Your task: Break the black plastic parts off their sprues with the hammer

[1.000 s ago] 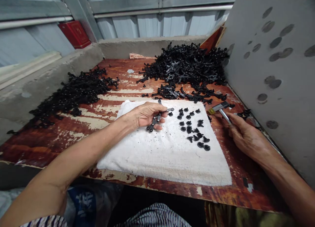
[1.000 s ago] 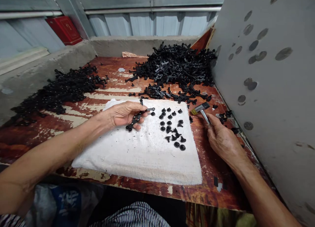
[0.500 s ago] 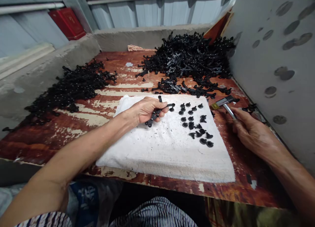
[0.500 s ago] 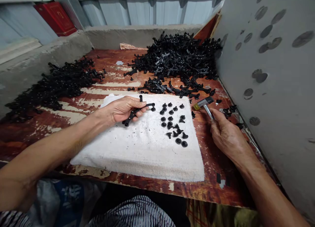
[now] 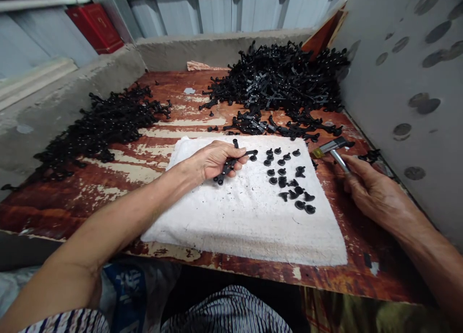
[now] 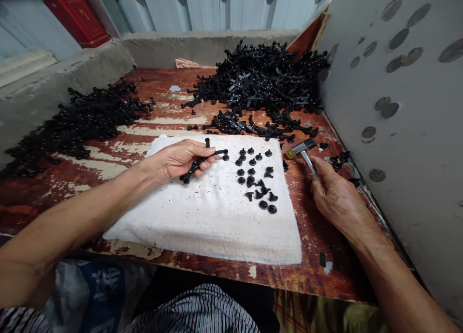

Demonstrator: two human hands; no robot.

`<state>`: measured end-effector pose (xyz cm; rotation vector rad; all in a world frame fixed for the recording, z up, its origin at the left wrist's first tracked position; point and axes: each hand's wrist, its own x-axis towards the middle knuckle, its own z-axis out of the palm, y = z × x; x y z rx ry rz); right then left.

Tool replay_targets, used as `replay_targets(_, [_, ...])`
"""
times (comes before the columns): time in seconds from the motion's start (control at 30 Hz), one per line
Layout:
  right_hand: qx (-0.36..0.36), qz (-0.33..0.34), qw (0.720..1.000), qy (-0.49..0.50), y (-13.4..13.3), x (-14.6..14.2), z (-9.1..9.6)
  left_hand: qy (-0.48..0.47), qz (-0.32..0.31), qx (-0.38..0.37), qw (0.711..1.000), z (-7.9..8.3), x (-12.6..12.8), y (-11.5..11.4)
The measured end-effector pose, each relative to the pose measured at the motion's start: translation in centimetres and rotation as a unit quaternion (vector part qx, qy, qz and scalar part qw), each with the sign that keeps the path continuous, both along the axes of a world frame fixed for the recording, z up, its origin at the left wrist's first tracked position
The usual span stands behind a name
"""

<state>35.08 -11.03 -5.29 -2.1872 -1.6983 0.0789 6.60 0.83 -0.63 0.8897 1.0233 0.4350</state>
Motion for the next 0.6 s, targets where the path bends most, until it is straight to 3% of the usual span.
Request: replay_targets(0.6, [0.024, 0.009, 1.0, 0.005, -0.1, 0.48, -0.64, 0.008, 0.002, 0.015, 1.0, -0.34, 0.09, 0.0])
